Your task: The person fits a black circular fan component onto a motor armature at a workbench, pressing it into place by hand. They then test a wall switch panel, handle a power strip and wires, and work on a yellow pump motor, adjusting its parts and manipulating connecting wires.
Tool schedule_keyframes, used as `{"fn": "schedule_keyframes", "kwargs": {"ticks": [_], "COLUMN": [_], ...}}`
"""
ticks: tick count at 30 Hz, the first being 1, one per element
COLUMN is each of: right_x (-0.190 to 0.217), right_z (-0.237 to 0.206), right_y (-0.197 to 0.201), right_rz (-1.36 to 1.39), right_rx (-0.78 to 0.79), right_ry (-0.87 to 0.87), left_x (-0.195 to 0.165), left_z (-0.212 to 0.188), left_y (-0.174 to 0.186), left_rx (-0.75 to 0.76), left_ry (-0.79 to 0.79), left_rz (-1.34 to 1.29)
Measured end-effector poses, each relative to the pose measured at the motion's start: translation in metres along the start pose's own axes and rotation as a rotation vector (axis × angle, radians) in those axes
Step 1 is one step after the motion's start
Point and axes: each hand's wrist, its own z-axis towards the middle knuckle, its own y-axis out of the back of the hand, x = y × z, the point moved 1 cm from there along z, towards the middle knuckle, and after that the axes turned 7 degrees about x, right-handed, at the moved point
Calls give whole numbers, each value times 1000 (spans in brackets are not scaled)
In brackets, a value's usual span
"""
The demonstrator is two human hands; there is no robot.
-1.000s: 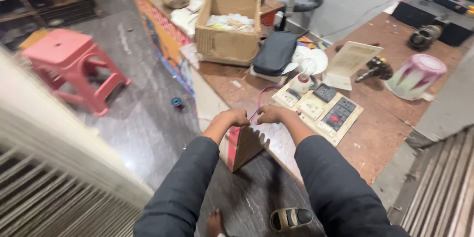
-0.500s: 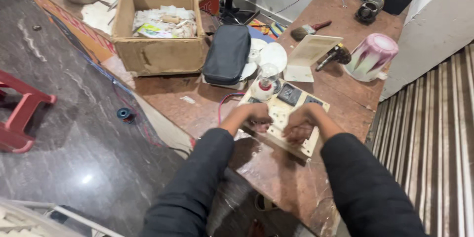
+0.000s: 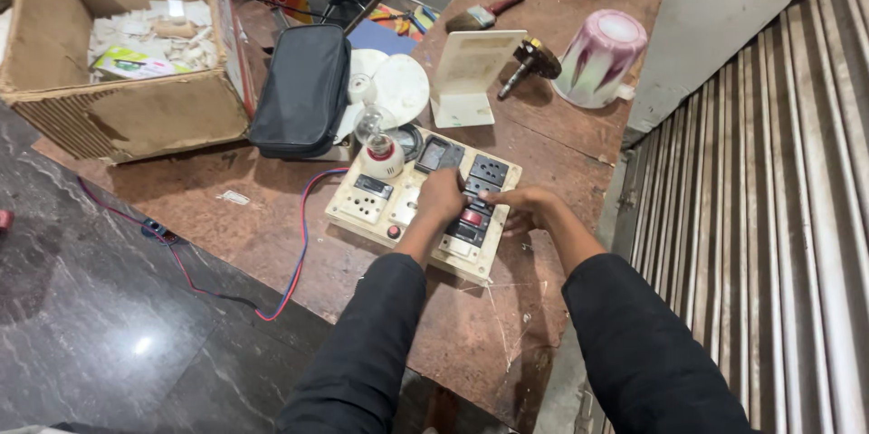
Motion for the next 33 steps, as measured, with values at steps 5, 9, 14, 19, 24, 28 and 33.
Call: {"fn": "schedule_keyframes", "kwargs": {"ticks": [5, 9, 14, 19, 24, 28, 33], "right_x": [6, 9, 12, 12, 10, 4, 6], "right_z": [1, -2, -8, -5, -3, -6, 3], "right_y": [1, 1, -4, -1, 4, 3, 1], "right_rz": [-64, -82, -10, -54, -13, 24, -1], "right_rx": [74, 13, -9, 32, 57, 64, -27], "right_ry": [87, 219, 86, 20, 63, 152, 25], "left_x": [2, -1, 0, 1, 1, 0, 3], "left_z": [-2, -9, -5, -5, -3, 0, 2], "left_y": [8, 7, 6, 4, 9, 7, 0], "left_rx": [33, 15, 1, -56, -2, 88, 11], "left_ry": [85, 174, 89, 113, 108, 194, 177], "left_rz": [-101, -152, -129, -80, -126, -39, -95]}}
